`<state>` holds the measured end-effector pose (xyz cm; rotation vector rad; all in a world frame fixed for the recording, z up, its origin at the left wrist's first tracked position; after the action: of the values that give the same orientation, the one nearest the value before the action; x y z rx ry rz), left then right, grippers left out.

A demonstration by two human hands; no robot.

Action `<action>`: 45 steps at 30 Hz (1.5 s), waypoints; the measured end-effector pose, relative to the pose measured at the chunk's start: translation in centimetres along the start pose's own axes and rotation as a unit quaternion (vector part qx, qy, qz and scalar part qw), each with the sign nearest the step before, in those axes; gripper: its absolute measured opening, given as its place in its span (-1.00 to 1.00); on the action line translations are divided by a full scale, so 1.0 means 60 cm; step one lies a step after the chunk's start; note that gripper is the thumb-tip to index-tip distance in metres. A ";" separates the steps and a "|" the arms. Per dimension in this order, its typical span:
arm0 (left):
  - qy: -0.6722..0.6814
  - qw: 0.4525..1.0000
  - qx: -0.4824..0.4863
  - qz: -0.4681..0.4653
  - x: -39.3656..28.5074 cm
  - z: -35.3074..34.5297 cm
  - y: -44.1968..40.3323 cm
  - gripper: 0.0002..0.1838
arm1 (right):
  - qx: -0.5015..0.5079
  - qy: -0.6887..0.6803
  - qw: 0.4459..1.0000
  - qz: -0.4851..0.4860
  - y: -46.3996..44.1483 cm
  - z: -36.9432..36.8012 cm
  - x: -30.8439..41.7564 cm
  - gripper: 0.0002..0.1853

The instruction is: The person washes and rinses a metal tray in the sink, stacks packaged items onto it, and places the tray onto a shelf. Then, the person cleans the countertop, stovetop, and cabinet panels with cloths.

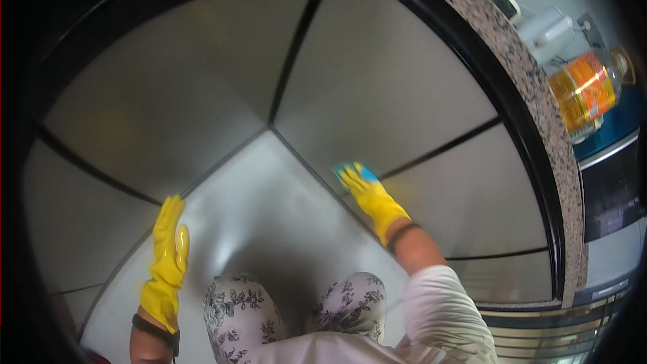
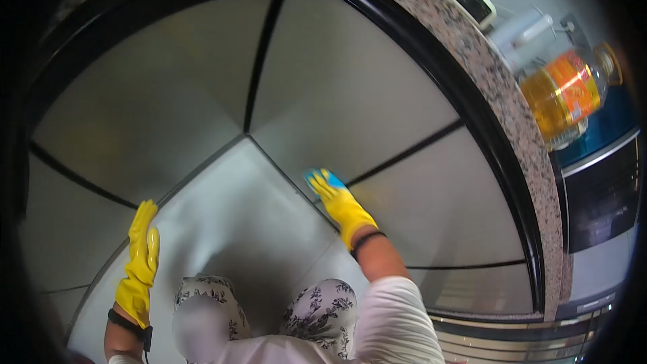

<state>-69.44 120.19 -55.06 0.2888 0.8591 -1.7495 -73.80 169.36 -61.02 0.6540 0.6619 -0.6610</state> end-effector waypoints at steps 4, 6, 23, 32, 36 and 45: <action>-0.010 0.997 -0.010 0.076 0.048 0.005 0.073 -0.57 | -0.108 -0.088 0.969 -0.203 0.056 0.072 -0.154 -0.44; -0.008 0.995 -0.020 0.101 0.090 0.006 0.116 -0.57 | -0.214 0.036 0.901 -0.374 -0.007 0.240 -0.301 -0.40; -0.027 0.974 -0.009 0.226 0.125 0.013 0.235 -0.55 | 0.028 -0.049 0.998 -0.027 -0.119 -0.027 -0.076 -0.45; 0.001 0.949 -0.027 0.313 0.173 0.019 0.253 -0.46 | -0.421 0.217 0.806 -0.354 -0.279 0.248 -0.402 -0.43; -0.032 0.944 0.003 0.327 0.174 0.017 0.250 -0.39 | -0.186 0.213 0.903 -0.323 -0.397 0.068 -0.258 -0.45; -0.012 0.919 0.017 0.394 0.210 0.026 0.293 -0.35 | -0.013 -0.072 0.995 -0.069 -0.290 -0.361 0.098 -0.36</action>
<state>-57.69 107.77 -68.38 0.5492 0.5719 -1.0079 -89.99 172.28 -84.13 0.5350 0.5843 -0.8183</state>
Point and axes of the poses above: each hand's wrist, its own y-axis away from the middle knuckle, its own z-axis out of the back of the hand, x = y × z, the point moved 3 cm from there along -y, towards the middle knuckle, and after that the axes turned 11 degrees about -x, right-handed, at the moved point
